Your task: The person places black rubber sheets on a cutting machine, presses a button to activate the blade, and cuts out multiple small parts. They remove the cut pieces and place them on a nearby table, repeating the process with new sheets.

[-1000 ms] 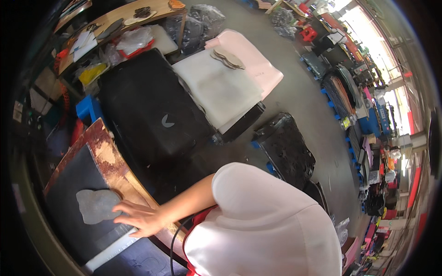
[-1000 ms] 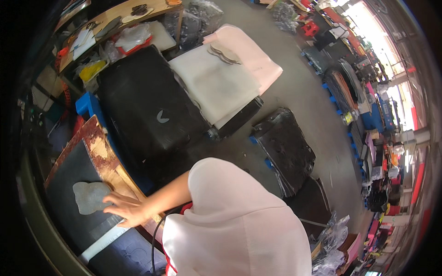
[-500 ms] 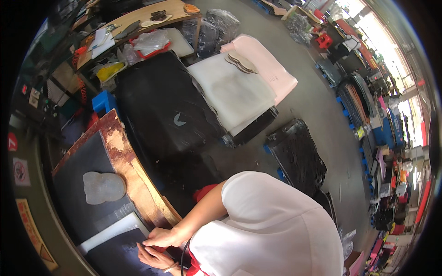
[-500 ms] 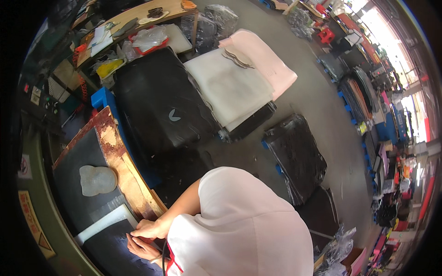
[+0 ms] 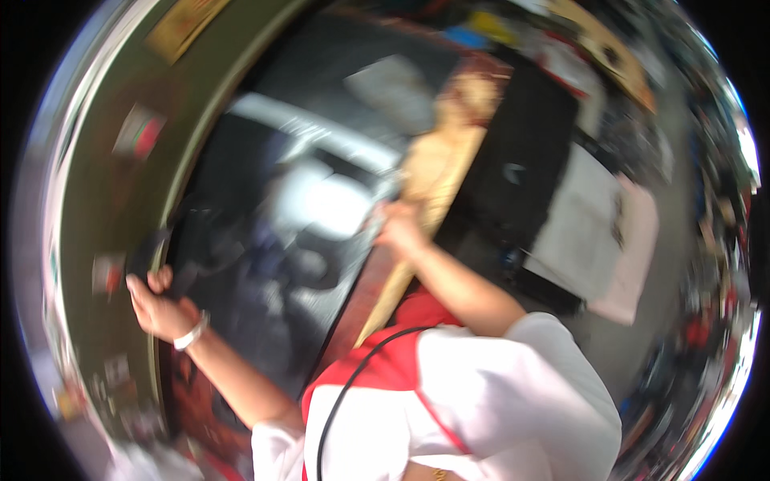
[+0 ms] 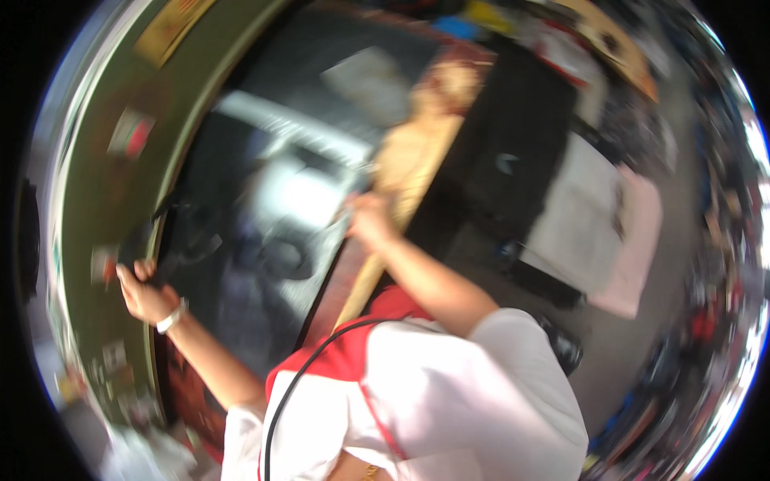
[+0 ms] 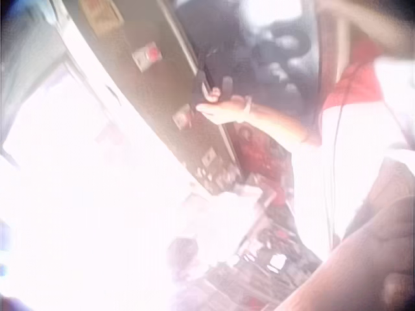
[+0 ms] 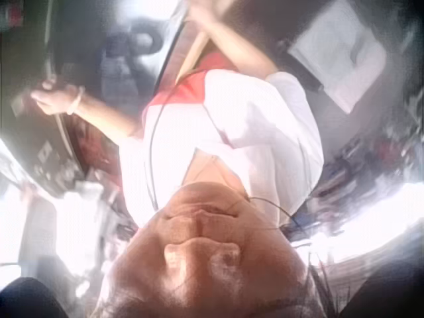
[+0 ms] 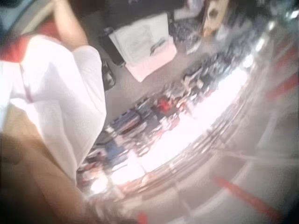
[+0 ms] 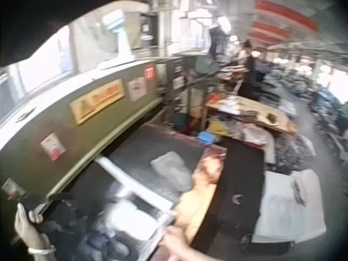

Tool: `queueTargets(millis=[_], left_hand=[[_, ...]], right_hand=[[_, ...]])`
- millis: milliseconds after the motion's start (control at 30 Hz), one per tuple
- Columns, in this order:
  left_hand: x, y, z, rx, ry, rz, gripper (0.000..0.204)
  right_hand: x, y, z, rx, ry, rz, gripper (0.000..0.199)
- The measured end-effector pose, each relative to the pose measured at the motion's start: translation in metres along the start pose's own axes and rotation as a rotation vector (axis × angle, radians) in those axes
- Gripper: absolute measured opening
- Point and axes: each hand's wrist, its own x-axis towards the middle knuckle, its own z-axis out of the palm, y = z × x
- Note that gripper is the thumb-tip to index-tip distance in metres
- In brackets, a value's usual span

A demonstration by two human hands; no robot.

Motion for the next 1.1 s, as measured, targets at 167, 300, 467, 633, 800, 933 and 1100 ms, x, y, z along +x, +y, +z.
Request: queueTargets(millis=[167,300,467,633,800,933,1100], left_hand=[[-0.012,0.042,-0.013,0.058,-0.016,0.035,0.029],[-0.065,0.020,0.008,0.944,-0.250,0.329,0.021],[-0.191,-0.069,0.056,0.789,-0.703,0.241,0.049],[-0.193,-0.087,0.062,0.405,-0.314,-0.470,0.024],[-0.077,-0.010,0.014,-0.049,0.191,-0.249,0.030],[-0.024,0.058,-0.036,0.082,0.138,0.018,0.027],[-0.063,0.013,-0.068,1.020,-0.200,0.201,0.028]], right_hand=[[0.002,-0.034,-0.014,-0.071,-0.048,0.142,0.029],[-0.026,-0.019,-0.013,-0.036,-0.314,0.396,0.034],[-0.046,0.012,0.007,0.319,-0.400,0.378,0.027],[-0.040,0.014,0.025,0.315,-0.512,0.408,0.056],[-0.035,0.008,0.029,0.237,-0.318,0.412,0.063],[-0.027,0.010,0.013,0.083,-0.361,0.310,0.047],[-0.027,0.047,-0.002,-1.056,-0.498,0.249,0.036]])
